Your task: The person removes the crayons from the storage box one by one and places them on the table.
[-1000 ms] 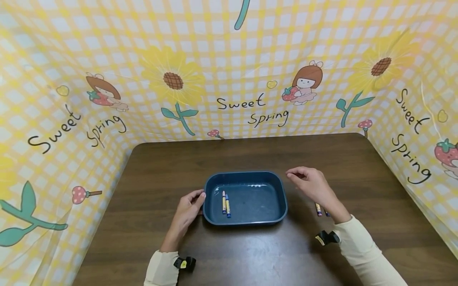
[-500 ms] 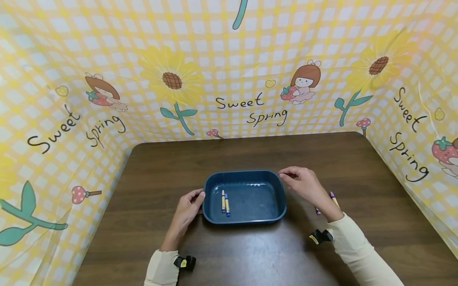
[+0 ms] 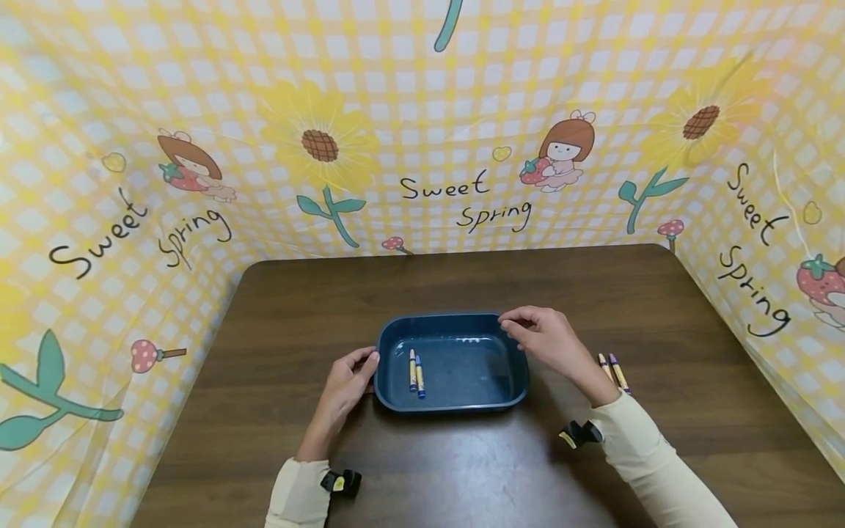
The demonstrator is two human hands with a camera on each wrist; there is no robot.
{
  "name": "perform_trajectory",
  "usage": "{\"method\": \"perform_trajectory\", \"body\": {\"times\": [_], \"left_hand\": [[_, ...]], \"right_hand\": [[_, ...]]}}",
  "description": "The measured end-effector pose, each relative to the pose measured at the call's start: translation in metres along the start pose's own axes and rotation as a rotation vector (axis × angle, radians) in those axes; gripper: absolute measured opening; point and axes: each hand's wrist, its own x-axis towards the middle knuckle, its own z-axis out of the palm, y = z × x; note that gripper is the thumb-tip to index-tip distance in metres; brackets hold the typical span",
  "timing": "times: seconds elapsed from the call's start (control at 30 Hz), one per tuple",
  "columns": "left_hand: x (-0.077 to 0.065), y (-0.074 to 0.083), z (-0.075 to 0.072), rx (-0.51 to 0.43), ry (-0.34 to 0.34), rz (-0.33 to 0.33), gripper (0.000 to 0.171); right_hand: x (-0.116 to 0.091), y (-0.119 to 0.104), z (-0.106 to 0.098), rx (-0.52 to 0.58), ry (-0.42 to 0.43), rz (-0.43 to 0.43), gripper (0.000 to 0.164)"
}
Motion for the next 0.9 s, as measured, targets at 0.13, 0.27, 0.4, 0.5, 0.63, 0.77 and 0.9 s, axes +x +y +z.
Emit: {"method": "perform_trajectory", "body": {"times": [0.13, 0.27, 0.4, 0.5, 0.63, 0.77, 0.9], "left_hand": [[-0.001, 0.001, 0.0, 0.005, 0.005, 0.003, 0.038], [-0.001, 0.0, 0.0, 0.006, 0.005, 0.003, 0.038], [-0.002, 0.0, 0.0, 0.007, 0.004, 0.001, 0.038], [-0.002, 0.0, 0.0, 0.01, 0.0, -0.006, 0.037], [-0.002, 0.0, 0.0, 0.019, -0.005, -0.015, 0.038], [-0.001, 0.001, 0.0, 0.019, 0.0, -0.021, 0.038], [0.0, 0.001, 0.0, 0.013, -0.001, -0.015, 0.039]], "right_hand": [[0.002, -0.004, 0.004, -0.004, -0.001, -0.011, 0.019], [0.003, -0.008, 0.01, -0.005, -0.014, -0.014, 0.018], [0.006, -0.013, 0.017, -0.019, -0.033, -0.02, 0.018], [0.008, -0.017, 0.021, -0.023, -0.037, -0.028, 0.018], [0.011, -0.024, 0.026, -0.019, -0.054, -0.03, 0.018], [0.015, -0.028, 0.033, -0.01, -0.071, -0.036, 0.017], [0.018, -0.032, 0.043, 0.003, -0.09, -0.041, 0.017]]}}
